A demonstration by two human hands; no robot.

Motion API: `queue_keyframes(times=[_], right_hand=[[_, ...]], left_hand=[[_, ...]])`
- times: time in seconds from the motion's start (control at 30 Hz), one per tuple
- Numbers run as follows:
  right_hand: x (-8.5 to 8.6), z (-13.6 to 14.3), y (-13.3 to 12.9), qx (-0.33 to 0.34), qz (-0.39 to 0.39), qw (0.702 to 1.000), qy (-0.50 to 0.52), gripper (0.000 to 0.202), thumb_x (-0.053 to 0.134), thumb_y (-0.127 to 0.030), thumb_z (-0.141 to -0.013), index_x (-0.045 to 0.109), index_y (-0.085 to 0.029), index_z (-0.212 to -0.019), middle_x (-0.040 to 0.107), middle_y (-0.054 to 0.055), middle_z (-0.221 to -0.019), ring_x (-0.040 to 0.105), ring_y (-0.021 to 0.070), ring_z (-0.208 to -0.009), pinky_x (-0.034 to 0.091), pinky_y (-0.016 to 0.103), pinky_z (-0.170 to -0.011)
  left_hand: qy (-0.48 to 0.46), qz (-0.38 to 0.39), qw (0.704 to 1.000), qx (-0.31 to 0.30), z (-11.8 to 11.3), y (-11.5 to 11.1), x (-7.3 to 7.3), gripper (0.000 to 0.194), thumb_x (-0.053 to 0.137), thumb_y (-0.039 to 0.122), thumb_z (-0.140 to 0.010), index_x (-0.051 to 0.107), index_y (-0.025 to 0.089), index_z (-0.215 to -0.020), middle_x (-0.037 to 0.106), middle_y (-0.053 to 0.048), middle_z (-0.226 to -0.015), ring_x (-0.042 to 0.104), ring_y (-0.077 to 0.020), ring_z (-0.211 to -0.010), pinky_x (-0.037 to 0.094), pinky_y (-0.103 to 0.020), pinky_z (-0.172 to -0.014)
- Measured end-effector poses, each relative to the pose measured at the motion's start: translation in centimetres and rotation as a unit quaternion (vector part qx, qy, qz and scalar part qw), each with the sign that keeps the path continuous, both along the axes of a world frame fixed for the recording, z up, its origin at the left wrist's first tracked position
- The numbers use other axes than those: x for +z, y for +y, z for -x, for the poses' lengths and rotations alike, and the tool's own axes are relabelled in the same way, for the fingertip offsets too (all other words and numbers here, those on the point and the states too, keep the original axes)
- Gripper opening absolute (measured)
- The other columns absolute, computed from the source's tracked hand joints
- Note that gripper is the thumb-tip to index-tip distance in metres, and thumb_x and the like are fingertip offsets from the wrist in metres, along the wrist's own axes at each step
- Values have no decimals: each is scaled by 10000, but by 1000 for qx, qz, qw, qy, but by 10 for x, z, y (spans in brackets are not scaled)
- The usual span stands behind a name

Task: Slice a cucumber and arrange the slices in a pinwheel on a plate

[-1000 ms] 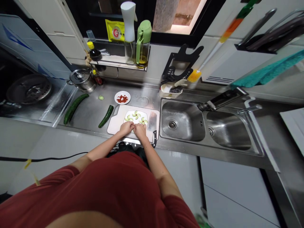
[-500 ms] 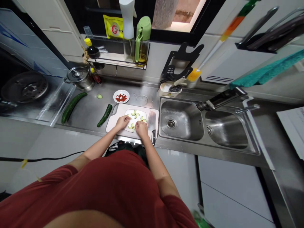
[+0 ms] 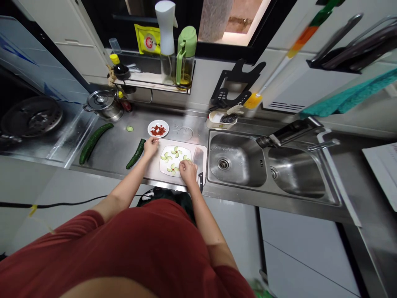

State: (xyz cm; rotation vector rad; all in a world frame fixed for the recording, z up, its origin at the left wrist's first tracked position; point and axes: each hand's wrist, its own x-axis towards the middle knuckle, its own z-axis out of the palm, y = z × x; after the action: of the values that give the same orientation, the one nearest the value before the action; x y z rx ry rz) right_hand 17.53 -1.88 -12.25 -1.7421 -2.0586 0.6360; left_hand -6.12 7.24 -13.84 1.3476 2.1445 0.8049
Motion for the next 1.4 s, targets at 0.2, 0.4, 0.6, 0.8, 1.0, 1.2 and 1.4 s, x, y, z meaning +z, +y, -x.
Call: queue_keyframes(times=[0.2, 0.4, 0.6, 0.8, 1.0, 1.2, 1.4], right_hand=[[4, -3, -2, -18, 0, 1000, 16, 226, 429, -245, -896, 648, -187, -886, 634, 47, -843, 551, 195, -857, 311, 301, -825], [8, -4, -12, -24, -39, 995, 85, 181, 486, -270, -869, 643, -197, -819, 622, 24, -767, 544, 188, -784, 322, 304, -799], [9, -6, -16, -30, -56, 992, 106, 163, 506, -266, -864, 642, -201, -803, 612, 21, -748, 549, 184, -780, 333, 297, -779], [8, -8, -17, -42, -55, 993, 98, 169, 508, -274, -865, 645, -202, -798, 617, 24, -749, 549, 186, -768, 334, 302, -771], [5, -9, -17, -41, -54, 993, 97, 172, 502, -280, -866, 644, -203, -806, 614, 25, -745, 548, 184, -752, 342, 300, -760], [5, -11, -17, -41, -53, 993, 94, 172, 498, -278, -865, 644, -210, -804, 616, 22, -750, 553, 186, -756, 346, 299, -753], [6, -12, -16, -42, -43, 994, 91, 176, 491, -277, -865, 645, -212, -811, 618, 27, -756, 554, 191, -770, 358, 295, -755]], left_hand=[[54, 36, 996, 63, 32, 32, 1, 224, 486, 198, -868, 664, 218, -1003, 710, -50, -1010, 621, -167, -889, 434, -256, -800], [92, 80, 991, 53, 48, 55, 2, 220, 578, 248, -834, 678, 267, -1029, 708, -69, -1052, 636, -219, -984, 453, -293, -818], [126, 94, 987, 3, 50, 70, 3, 230, 593, 222, -819, 706, 261, -1015, 695, -94, -1086, 633, -241, -994, 470, -321, -820], [167, 103, 980, -27, 49, 82, 0, 273, 588, 228, -826, 709, 254, -1069, 680, -121, -1097, 635, -239, -981, 478, -309, -814], [191, 117, 973, -54, 52, 87, -4, 255, 569, 242, -846, 715, 228, -1055, 684, -144, -1067, 637, -256, -990, 480, -328, -821], [235, 127, 961, -78, 49, 89, -5, 263, 523, 275, -881, 701, 188, -1054, 676, -166, -1043, 638, -246, -975, 486, -308, -789], [283, 131, 947, -76, 43, 90, -8, 300, 544, 295, -872, 669, 136, -1094, 661, -193, -1044, 627, -269, -1019, 485, -336, -835]])
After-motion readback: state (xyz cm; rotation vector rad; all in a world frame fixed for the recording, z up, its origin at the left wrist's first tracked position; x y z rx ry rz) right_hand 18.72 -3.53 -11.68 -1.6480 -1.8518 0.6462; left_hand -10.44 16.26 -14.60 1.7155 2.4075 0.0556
